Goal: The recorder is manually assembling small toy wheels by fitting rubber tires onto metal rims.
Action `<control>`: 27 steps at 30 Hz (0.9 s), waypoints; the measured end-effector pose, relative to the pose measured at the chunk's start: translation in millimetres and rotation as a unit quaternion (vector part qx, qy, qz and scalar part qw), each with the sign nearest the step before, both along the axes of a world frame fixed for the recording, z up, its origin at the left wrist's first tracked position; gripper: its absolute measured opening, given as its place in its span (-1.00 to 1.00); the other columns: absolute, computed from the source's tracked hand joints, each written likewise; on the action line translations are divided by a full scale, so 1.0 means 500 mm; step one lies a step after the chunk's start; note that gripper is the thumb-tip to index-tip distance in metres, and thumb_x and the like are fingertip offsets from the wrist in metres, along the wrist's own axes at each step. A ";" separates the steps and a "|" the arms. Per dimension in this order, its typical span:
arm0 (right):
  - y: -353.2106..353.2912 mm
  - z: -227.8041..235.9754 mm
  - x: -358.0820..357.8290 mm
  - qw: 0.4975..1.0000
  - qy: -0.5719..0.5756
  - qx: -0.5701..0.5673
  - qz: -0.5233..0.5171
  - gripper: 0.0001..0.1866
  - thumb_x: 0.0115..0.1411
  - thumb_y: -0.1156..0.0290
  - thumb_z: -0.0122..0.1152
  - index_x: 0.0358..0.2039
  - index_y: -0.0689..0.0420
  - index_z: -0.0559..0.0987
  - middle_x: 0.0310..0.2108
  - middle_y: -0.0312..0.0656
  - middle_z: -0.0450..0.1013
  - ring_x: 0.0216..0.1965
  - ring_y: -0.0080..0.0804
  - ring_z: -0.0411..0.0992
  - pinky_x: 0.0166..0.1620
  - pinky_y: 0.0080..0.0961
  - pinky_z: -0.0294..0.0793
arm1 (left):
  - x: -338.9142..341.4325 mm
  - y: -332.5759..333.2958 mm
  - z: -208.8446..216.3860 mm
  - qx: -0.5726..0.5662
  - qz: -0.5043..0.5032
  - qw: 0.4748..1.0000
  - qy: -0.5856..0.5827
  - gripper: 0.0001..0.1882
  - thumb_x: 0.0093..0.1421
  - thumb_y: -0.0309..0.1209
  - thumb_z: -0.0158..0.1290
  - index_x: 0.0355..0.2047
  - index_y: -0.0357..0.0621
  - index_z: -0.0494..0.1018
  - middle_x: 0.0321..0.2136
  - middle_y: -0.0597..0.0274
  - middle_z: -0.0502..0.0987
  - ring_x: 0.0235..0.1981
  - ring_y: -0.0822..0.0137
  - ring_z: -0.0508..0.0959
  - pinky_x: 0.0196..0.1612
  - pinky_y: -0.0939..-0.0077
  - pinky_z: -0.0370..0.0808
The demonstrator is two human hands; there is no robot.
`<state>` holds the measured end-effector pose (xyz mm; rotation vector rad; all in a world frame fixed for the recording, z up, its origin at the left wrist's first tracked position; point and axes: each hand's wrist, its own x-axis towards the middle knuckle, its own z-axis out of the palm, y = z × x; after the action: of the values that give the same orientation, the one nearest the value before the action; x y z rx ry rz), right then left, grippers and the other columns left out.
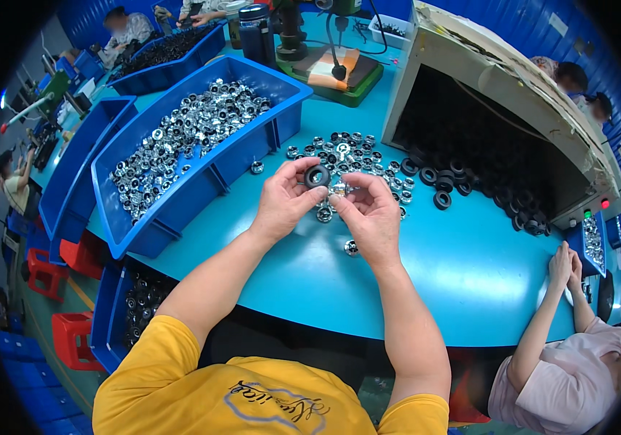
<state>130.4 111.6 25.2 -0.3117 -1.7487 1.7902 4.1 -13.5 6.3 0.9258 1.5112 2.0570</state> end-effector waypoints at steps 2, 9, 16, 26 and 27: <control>0.001 0.000 0.000 1.000 -0.001 0.000 -0.001 -0.64 0.11 0.63 0.43 -0.07 0.26 0.56 -0.13 -0.31 0.39 -0.28 -0.69 0.44 -0.24 -0.72 0.58 | -0.001 0.001 0.001 -0.005 0.010 1.000 0.017 -0.44 0.16 -0.63 0.25 0.17 -0.39 0.36 -0.04 0.22 0.39 -0.03 0.40 0.52 0.06 0.48 0.57; 0.003 -0.006 -0.002 1.000 0.005 0.002 -0.001 -0.64 0.11 0.63 0.43 -0.07 0.27 0.55 -0.12 -0.30 0.39 -0.29 -0.68 0.45 -0.25 -0.72 0.58 | -0.001 0.003 0.000 0.004 -0.002 1.000 0.007 -0.43 0.14 -0.65 0.25 0.17 -0.39 0.37 -0.01 0.22 0.36 -0.01 0.39 0.52 0.07 0.48 0.57; 0.002 -0.006 -0.002 1.000 0.002 0.005 -0.001 -0.63 0.11 0.64 0.43 -0.06 0.27 0.55 -0.12 -0.30 0.39 -0.28 -0.68 0.45 -0.23 -0.73 0.57 | -0.002 -0.002 0.003 0.004 0.006 0.999 0.046 -0.42 0.11 -0.67 0.24 0.17 -0.38 0.39 0.02 0.20 0.37 -0.01 0.39 0.52 0.06 0.48 0.58; 0.003 -0.006 -0.002 1.000 -0.001 -0.001 0.003 -0.63 0.11 0.64 0.42 -0.05 0.26 0.56 -0.12 -0.31 0.39 -0.29 -0.69 0.44 -0.22 -0.74 0.56 | -0.002 -0.004 0.007 0.005 -0.027 1.000 0.010 -0.38 0.10 -0.67 0.24 0.20 -0.32 0.35 0.11 0.05 0.50 0.07 0.35 0.53 0.07 0.46 0.56; 0.003 -0.006 -0.002 1.000 0.000 -0.001 0.003 -0.63 0.11 0.64 0.42 -0.05 0.27 0.56 -0.12 -0.30 0.39 -0.29 -0.69 0.44 -0.22 -0.74 0.56 | -0.002 -0.003 0.007 0.011 -0.021 1.000 0.013 -0.37 0.10 -0.67 0.24 0.20 -0.31 0.33 0.11 0.03 0.50 0.07 0.34 0.53 0.07 0.46 0.56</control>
<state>129.6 113.3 22.1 -0.3081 -1.7502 1.7975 3.2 -15.2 9.6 0.9883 1.4720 2.0425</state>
